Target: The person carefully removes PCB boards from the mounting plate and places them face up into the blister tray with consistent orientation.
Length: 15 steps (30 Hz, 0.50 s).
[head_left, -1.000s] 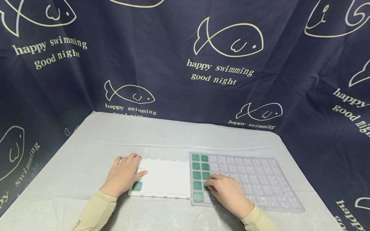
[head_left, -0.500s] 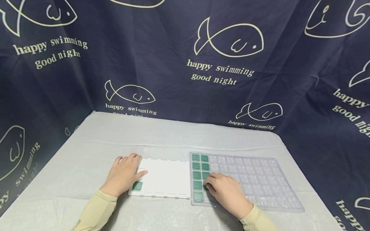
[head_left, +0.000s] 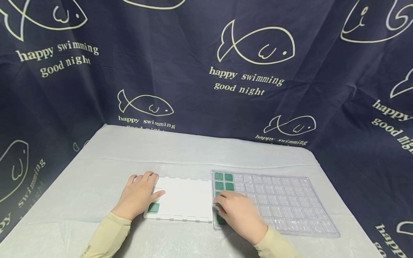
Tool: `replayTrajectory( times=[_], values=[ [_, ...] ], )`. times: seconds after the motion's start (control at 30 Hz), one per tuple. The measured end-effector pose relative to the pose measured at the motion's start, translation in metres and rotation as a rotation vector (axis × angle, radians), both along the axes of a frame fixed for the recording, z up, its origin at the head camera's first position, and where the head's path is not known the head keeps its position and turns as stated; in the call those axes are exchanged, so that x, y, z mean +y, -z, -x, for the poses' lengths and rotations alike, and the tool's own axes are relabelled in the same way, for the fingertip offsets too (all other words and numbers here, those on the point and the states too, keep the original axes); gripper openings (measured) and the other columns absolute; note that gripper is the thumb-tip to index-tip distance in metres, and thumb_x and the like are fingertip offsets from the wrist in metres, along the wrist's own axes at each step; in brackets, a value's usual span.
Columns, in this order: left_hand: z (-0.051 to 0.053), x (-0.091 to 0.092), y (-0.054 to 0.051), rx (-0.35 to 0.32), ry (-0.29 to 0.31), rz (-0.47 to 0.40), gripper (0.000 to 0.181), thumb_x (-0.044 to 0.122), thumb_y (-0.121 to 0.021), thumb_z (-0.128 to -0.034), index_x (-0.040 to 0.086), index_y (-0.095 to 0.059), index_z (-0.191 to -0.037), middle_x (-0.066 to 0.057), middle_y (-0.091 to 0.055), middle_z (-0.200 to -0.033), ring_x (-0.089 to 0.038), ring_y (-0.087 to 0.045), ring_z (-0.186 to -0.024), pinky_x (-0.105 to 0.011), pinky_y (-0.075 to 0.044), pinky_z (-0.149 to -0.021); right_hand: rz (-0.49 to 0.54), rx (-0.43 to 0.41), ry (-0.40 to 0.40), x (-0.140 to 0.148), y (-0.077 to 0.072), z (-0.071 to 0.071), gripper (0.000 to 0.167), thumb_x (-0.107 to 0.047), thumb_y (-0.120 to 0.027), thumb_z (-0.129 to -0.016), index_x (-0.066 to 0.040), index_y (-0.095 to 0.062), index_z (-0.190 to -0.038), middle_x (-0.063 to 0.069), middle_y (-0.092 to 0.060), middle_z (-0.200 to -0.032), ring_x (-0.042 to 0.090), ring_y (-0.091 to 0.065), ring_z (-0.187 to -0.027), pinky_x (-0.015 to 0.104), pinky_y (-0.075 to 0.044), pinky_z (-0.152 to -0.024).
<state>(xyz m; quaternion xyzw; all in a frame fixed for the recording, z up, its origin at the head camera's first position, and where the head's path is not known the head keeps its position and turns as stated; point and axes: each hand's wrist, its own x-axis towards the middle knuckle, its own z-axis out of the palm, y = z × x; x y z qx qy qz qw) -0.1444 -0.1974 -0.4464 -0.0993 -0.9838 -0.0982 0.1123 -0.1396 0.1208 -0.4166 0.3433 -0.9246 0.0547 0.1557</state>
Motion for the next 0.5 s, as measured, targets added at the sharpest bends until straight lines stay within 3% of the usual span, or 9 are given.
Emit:
replayTrajectory(
  times=[0.2, 0.37, 0.5],
  values=[
    [0.000, 0.000, 0.000, -0.001, 0.000, -0.001, 0.056, 0.045, -0.073, -0.0903, 0.006, -0.060, -0.128, -0.012, -0.065, -0.125, -0.033, -0.066, -0.110, -0.058, -0.045, -0.105, 0.002, 0.062, -0.087, -0.031, -0.003, -0.001, 0.018, -0.013, -0.085, -0.077, -0.021, -0.075, -0.090, -0.011, -0.071, -0.085, 0.006, -0.067, -0.076, 0.024, -0.057, -0.067],
    [0.001, 0.000, 0.000, -0.004, -0.001, -0.004, 0.056, 0.045, -0.074, -0.0902, 0.006, -0.060, -0.128, -0.012, -0.065, -0.126, -0.034, -0.067, -0.111, -0.058, -0.045, -0.105, -0.050, 0.141, -0.135, -0.062, -0.004, -0.004, 0.017, -0.023, -0.084, -0.079, -0.023, -0.074, -0.092, -0.013, -0.071, -0.087, 0.005, -0.066, -0.073, 0.019, -0.050, -0.059],
    [0.001, 0.000, 0.000, -0.001, -0.003, -0.010, 0.056, 0.045, -0.074, -0.0899, 0.006, -0.060, -0.128, -0.013, -0.066, -0.125, -0.034, -0.066, -0.112, -0.058, -0.045, -0.105, -0.082, 0.158, -0.160, -0.085, -0.002, -0.008, 0.012, -0.028, -0.081, -0.084, -0.026, -0.074, -0.093, -0.014, -0.072, -0.089, 0.004, -0.066, -0.075, 0.017, -0.048, -0.059]
  ],
)
